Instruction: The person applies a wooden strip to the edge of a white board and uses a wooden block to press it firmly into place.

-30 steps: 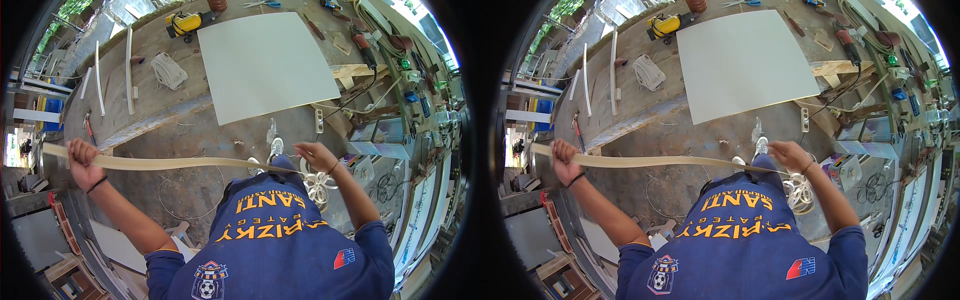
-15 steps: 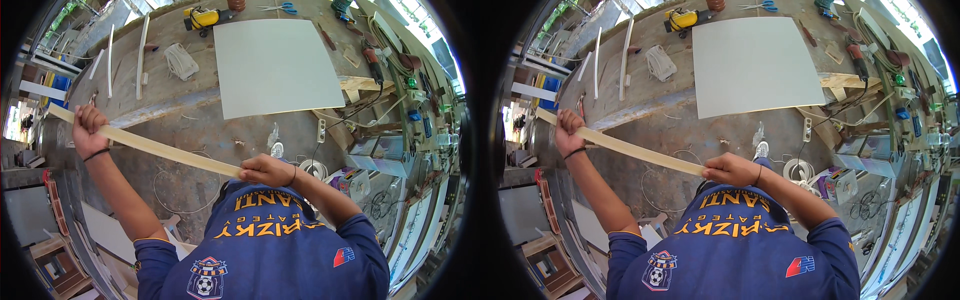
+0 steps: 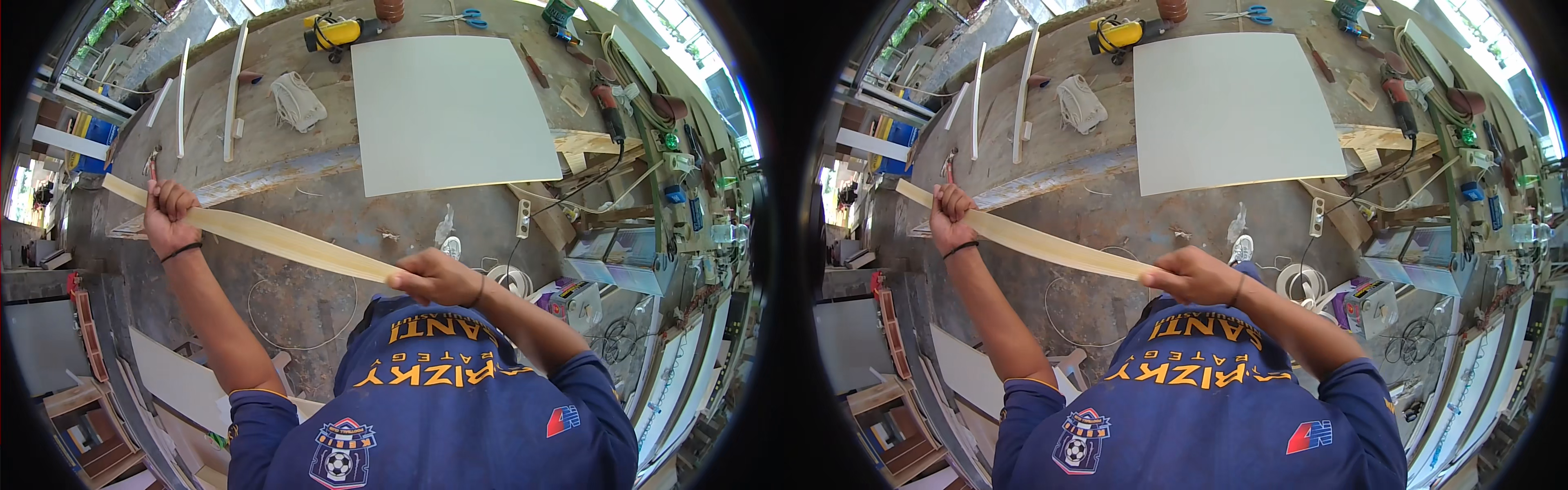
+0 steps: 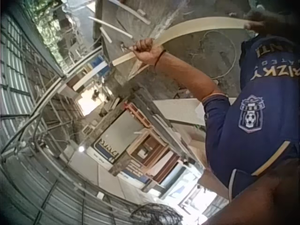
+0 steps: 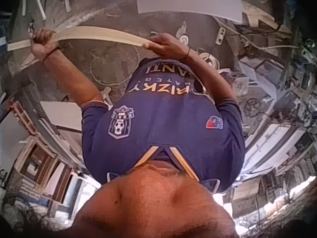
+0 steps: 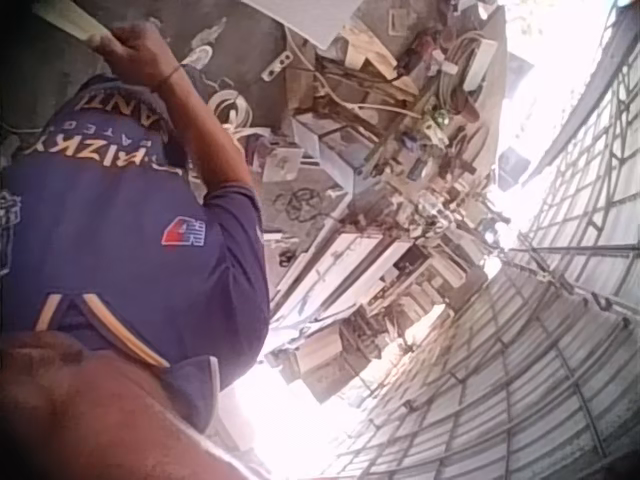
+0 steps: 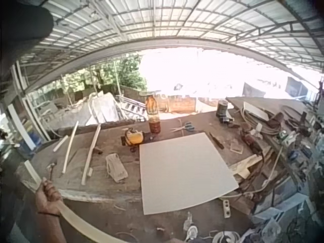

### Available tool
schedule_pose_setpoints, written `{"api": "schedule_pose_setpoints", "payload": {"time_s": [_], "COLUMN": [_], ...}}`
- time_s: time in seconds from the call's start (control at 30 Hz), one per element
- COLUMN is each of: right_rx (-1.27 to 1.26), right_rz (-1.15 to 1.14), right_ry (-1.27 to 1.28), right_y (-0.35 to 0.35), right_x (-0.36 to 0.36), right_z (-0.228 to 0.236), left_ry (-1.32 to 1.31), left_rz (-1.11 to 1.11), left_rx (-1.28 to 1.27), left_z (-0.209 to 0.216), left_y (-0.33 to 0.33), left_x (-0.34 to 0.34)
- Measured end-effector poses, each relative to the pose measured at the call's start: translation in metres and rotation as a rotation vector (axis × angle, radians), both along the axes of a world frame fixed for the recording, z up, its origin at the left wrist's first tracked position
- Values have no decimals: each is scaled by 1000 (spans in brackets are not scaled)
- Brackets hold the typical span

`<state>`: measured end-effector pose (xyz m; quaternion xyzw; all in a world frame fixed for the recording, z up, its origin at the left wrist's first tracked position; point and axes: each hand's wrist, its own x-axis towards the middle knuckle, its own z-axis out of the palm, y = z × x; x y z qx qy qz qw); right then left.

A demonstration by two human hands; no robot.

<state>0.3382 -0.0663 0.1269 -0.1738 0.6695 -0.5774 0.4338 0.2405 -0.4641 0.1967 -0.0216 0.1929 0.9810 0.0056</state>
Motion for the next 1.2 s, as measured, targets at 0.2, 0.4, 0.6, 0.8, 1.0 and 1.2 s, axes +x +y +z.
{"api": "schedule_pose_setpoints", "payload": {"time_s": [0.2, 0.4, 0.6, 0.8, 1.0, 1.2], "right_rx": [-28, 79, 425, 626, 1329, 1442], "right_rz": [-40, -12, -273, -412, -339, 38], "right_ry": [105, -78, 612, 1051, 636, -65], "right_y": [24, 100, -38, 19, 238, 319], "right_x": [15, 32, 5, 7, 120, 107], "right_z": [-16, -59, 3, -86, -194, -168], "left_ry": [8, -298, -516, -463, -378, -484], "left_rz": [152, 240, 182, 360, 398, 198], "left_rx": [0, -214, -113, -93, -54, -176], "left_z": [-3, -35, -88, -94, -92, -74], "left_y": [-64, 25, 174, 134, 52, 155], "left_x": [13, 37, 43, 41, 47, 47]}}
